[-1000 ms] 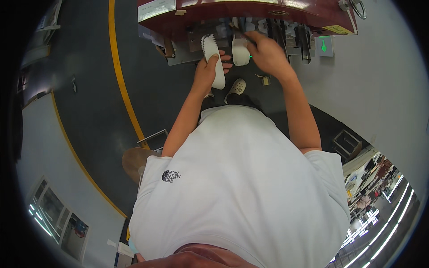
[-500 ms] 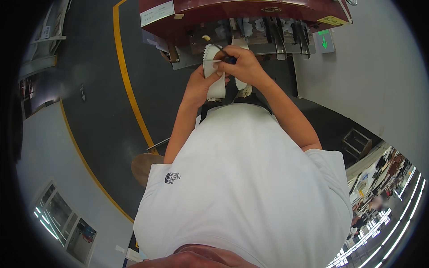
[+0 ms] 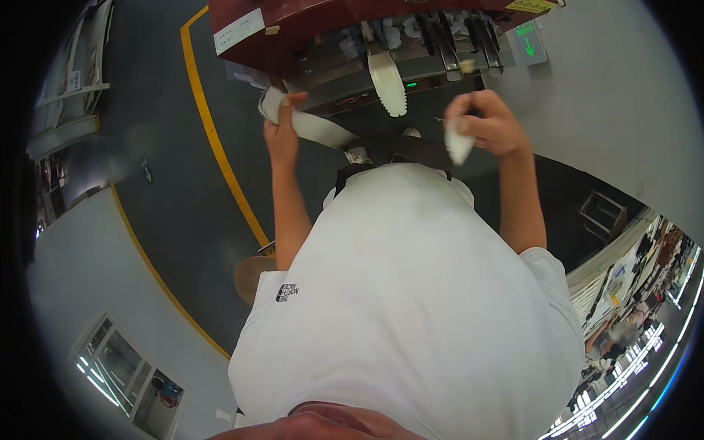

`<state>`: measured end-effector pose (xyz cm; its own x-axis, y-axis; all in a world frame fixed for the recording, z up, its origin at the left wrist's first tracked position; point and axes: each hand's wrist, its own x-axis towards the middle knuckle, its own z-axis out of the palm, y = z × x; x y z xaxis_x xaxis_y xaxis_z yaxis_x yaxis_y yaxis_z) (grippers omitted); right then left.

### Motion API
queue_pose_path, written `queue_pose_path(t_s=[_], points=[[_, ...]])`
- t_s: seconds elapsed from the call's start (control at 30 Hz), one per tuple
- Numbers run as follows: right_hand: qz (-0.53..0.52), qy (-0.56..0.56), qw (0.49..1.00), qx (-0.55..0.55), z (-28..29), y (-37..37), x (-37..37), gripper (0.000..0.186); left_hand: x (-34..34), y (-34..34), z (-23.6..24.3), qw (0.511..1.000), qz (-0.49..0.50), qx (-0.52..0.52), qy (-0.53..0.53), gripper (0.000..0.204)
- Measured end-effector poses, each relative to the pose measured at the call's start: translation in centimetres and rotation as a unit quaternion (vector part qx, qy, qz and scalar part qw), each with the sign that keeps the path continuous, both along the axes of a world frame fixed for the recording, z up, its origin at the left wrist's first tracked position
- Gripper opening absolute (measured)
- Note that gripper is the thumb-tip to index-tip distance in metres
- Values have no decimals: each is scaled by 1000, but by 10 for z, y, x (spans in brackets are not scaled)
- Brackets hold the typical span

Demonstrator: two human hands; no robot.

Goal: Using a hydraulic or mechanical press to process white leather components in a workshop environment.

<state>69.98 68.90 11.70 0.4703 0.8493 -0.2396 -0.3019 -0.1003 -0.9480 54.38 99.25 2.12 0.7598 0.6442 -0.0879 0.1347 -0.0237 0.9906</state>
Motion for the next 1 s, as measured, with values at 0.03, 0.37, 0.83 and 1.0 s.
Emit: queue_pose_path(t_s=[0.03,0.37,0.83,1.0], points=[[-19,42,996,80,-4,-28,7,19,-9,8,5,1000,-3,2,1,20],[-221,-44,959,-171,-48,60,-12,22,41,-66,26,955,-221,-192,49,28],[-205,4,952,-227,-90,76,-18,31,93,-68,-24,961,-20,-226,157,19],[-192,152,944,-223,-89,85,4,24,106,-65,-28,954,-30,-241,176,21]])
